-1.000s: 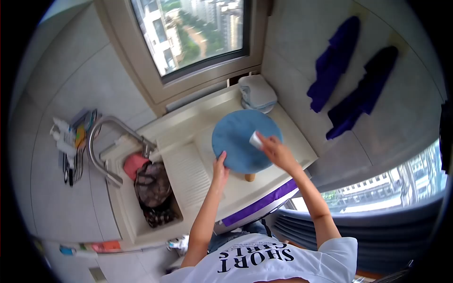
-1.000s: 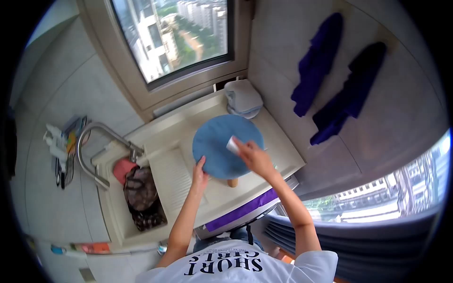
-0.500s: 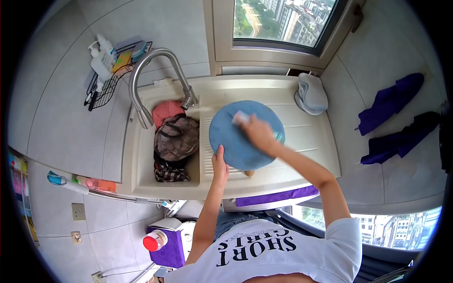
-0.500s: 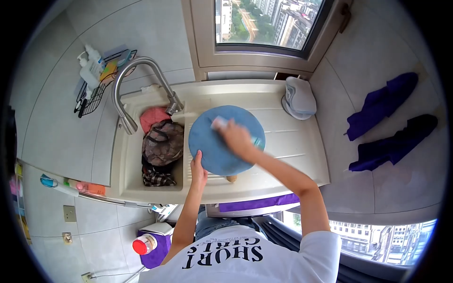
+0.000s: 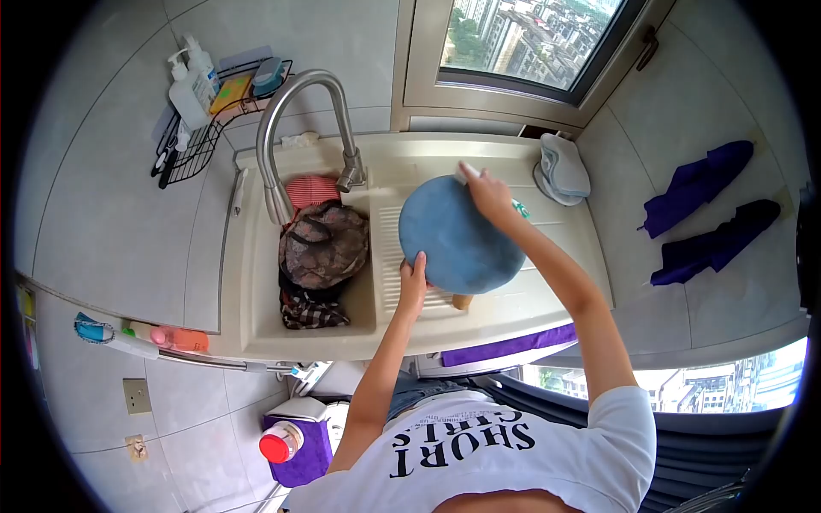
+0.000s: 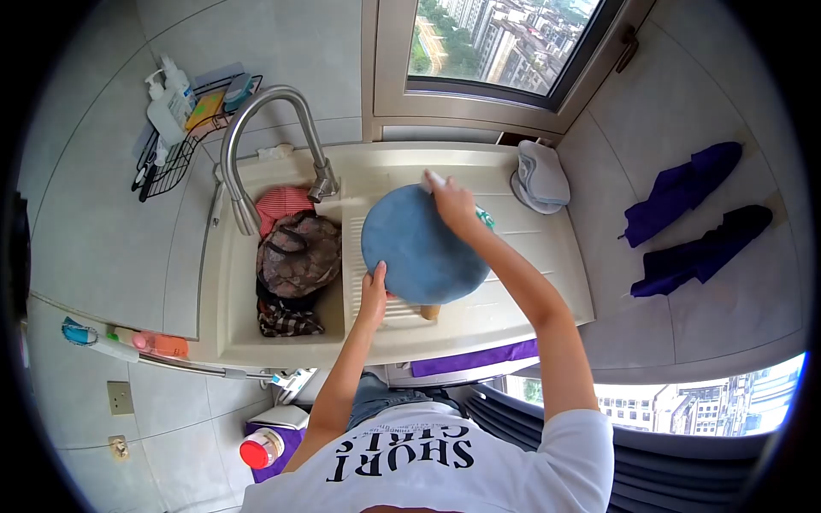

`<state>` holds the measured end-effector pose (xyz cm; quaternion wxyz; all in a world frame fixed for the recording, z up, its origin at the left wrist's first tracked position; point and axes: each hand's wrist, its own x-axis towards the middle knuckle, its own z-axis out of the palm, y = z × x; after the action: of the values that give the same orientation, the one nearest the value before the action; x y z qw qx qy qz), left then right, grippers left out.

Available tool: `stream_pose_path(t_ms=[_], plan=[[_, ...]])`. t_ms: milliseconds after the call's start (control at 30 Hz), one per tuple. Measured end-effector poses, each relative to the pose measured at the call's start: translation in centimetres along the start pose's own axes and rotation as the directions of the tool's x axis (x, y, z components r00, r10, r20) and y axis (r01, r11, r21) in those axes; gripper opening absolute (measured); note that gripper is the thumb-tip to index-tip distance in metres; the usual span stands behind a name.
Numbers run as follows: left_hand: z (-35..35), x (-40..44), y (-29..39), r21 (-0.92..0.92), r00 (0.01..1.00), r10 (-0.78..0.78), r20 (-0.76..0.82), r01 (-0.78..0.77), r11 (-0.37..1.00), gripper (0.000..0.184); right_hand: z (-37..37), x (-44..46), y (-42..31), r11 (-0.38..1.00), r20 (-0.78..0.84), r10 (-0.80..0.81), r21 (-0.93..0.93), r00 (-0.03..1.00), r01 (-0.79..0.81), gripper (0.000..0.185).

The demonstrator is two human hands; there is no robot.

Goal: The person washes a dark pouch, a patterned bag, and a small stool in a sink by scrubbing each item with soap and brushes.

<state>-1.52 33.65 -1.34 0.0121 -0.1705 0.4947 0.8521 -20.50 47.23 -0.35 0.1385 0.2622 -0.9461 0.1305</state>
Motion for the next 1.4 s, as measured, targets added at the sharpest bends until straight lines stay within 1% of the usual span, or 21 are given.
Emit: stream_pose_path(t_ms=[33,67,100,200,267,367,433,467,633,700,767,867,933,1033,1100,1133,1167,1233,1300,1333,1400], plan=[[-0.3,-0.2,-0.2,-0.002,1.000,0.008,0.002,-0.008,1.000,0.043,-3.4,1.5,-3.0,0.986,-0.157,0.094,0.152,0.983,-0.070,0.042],[-0.1,0.3,-0.2,0.022,1.000,-0.002,-0.014,0.002,1.000,0.044,-7.3,-0.5,-6.0,0.978,0.020,-0.039,-0.202,0.999,0.042,0.043],[0.2,0.7,-0.2,0.040,0.999,-0.025,-0.038,0.026,0.999,0.045,-6.7,-1.8,-8.2,0.924,0.167,-0.169,-0.317,0.971,0.215,0.044],[0.5,-0.5,0.4,0.007,1.000,-0.029,-0.003,0.029,1.000,0.050,-7.5,-2.2,-9.3,0.909,0.291,-0.345,-0.135,0.892,0.395,0.043],[0.1,0.2,0.2,0.029,0.999,-0.022,0.024,0.021,0.999,0.052,-8.2,2.2,-4.7,0.969,0.252,0.006,-0.239,0.968,0.056,0.045],[0.2,0.5,0.8,-0.024,0.996,-0.019,0.086,0.021,1.000,0.054,-5.9,2.7,-6.1,0.950,0.218,0.004,-0.306,0.976,0.064,0.047],[0.0,0.5,0.5,-0.048,0.993,-0.013,0.114,0.019,0.999,0.055,-6.7,-0.8,-12.1,0.889,0.328,-0.255,-0.289,0.910,0.354,0.049],[-0.1,0.5,0.5,-0.049,0.990,-0.011,0.143,0.018,0.999,0.056,-6.9,-0.1,-11.5,0.883,0.332,-0.266,-0.294,0.905,0.367,0.049],[0.3,0.2,1.0,-0.015,0.997,-0.018,0.073,0.020,1.000,0.054,-4.2,4.6,-1.5,0.979,0.101,0.038,-0.205,0.994,-0.016,0.049],[0.0,1.3,0.1,-0.074,0.993,-0.008,0.119,0.017,0.997,0.053,-4.6,3.9,-5.3,0.924,0.179,-0.045,-0.366,0.983,0.109,0.049],[0.2,1.1,0.2,-0.095,0.993,0.020,0.120,-0.009,0.995,0.053,-6.1,0.0,-12.0,0.875,0.312,-0.250,-0.332,0.917,0.352,0.049],[0.8,-0.8,2.4,-0.046,0.996,0.031,0.086,-0.027,0.999,0.054,-8.0,-1.0,-12.0,0.853,0.398,-0.351,-0.236,0.847,0.465,0.048],[0.8,-1.0,2.4,-0.026,0.997,0.019,0.081,-0.017,1.000,0.054,-6.4,2.5,-6.0,0.931,0.275,-0.108,-0.310,0.955,0.194,0.046],[0.5,0.7,1.2,-0.037,0.999,-0.028,0.044,0.029,0.999,0.045,-8.3,1.7,-5.1,0.970,0.187,0.035,-0.241,0.982,0.011,0.043],[0.9,0.9,0.9,-0.073,1.000,0.002,0.021,0.000,0.997,0.042,-9.1,-3.5,-8.8,0.937,0.267,-0.165,-0.258,0.950,0.235,0.035],[0.8,0.9,0.4,-0.085,1.000,0.022,0.005,-0.022,0.996,0.040,-9.5,-6.6,-9.6,0.880,0.209,-0.392,-0.199,0.896,0.431,0.035],[0.7,1.0,0.1,-0.093,0.999,0.045,-0.009,-0.046,0.995,0.038,-10.9,-9.0,-10.3,0.912,0.216,-0.390,-0.041,0.895,0.407,0.035],[0.8,0.6,0.4,-0.074,1.000,0.017,0.003,-0.017,0.997,0.037,-9.4,-9.9,-5.4,0.866,0.173,-0.423,-0.213,0.890,0.453,0.036],[1.0,0.1,0.8,0.033,0.998,0.043,-0.044,-0.042,0.999,0.038,-10.8,-7.6,-0.3,0.957,0.152,-0.020,-0.283,0.988,0.063,0.039],[0.6,0.7,0.3,0.083,0.998,0.056,-0.027,-0.054,0.995,0.041,-9.3,-7.0,3.6,0.897,0.027,0.145,-0.426,0.989,-0.119,0.043],[1.2,0.3,0.8,-0.002,0.999,0.016,-0.047,-0.016,1.000,0.043,-10.0,-9.8,-1.4,0.907,0.112,0.038,-0.420,0.993,0.013,0.045]])
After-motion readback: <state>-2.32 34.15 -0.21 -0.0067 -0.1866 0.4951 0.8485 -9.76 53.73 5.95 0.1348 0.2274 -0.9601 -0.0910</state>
